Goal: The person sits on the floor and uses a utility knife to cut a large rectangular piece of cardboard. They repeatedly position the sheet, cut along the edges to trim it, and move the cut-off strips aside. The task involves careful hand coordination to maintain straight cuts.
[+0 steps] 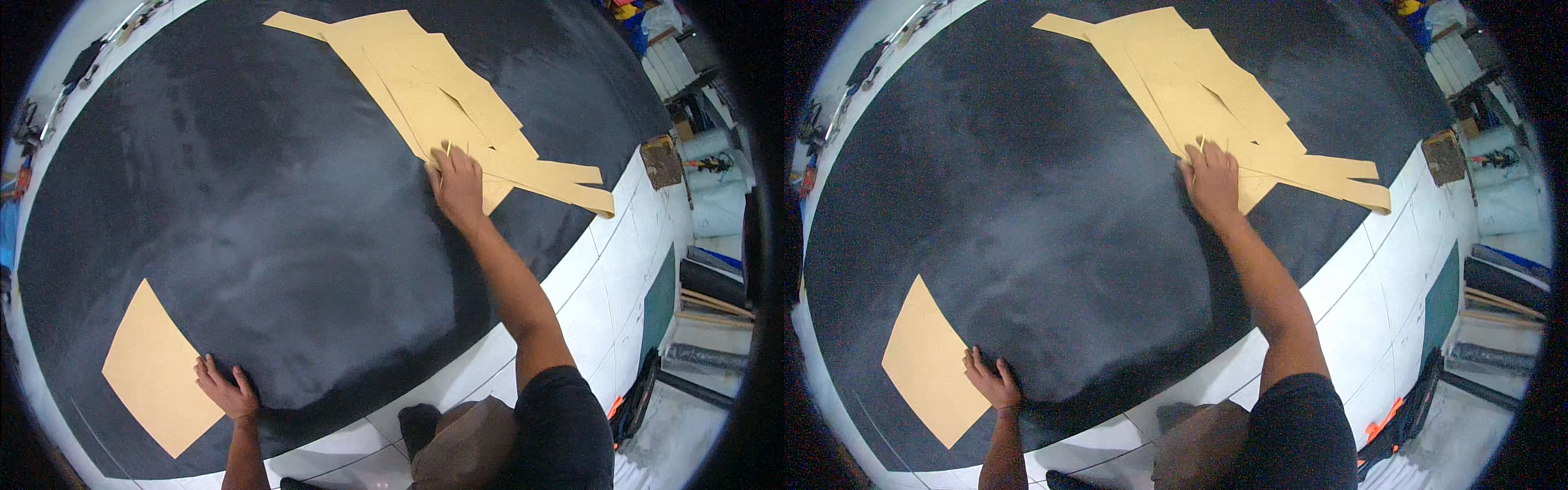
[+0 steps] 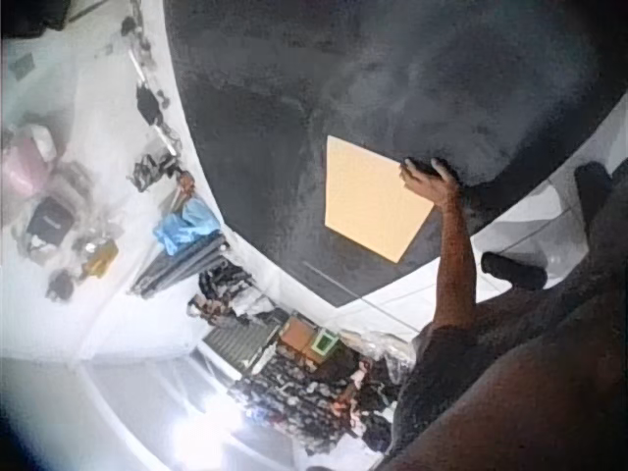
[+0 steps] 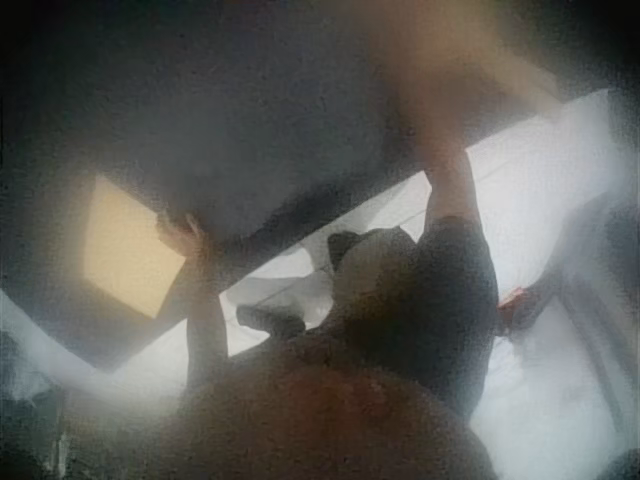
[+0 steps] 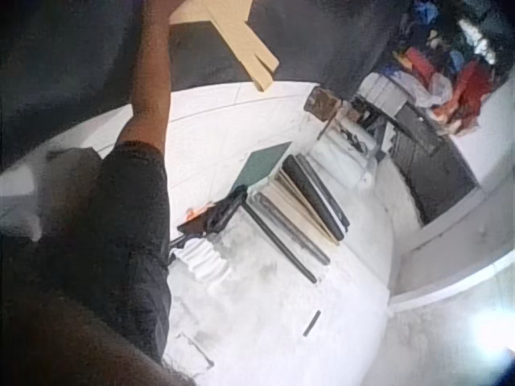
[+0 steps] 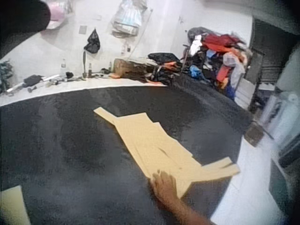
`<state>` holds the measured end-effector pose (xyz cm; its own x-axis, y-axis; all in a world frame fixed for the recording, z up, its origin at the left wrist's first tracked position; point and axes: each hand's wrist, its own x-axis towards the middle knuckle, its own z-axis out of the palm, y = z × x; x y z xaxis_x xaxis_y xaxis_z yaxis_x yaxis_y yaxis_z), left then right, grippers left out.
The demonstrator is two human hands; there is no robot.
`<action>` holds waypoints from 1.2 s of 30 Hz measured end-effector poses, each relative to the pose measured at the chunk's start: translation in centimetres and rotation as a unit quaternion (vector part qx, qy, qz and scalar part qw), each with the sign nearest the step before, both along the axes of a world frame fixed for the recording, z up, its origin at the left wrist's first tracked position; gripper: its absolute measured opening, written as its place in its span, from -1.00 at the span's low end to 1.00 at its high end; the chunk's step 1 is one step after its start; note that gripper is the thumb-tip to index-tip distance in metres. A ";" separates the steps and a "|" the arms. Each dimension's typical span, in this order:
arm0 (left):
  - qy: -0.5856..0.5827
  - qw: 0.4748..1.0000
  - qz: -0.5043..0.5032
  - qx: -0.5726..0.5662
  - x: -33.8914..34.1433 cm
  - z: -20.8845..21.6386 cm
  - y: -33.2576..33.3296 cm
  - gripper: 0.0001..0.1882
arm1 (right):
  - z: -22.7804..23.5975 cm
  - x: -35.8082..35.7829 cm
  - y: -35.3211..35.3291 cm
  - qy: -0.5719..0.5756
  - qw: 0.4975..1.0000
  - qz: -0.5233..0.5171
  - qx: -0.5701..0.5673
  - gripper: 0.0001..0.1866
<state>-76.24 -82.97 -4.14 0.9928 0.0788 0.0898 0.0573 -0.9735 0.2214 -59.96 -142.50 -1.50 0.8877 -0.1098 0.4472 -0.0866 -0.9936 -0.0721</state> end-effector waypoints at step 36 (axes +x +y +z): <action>0.152 0.859 -0.202 -0.445 -4.5 4.4 -14.9 -0.48 | 1.6 -26.7 21.9 0.253 0.901 0.337 0.107 -0.54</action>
<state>-80.73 -97.91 0.27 0.9224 -0.3739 -0.0968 -0.0577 -0.3812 0.9227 -86.69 -120.65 0.05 0.8694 0.4941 -0.0007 0.4551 -0.8013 -0.3884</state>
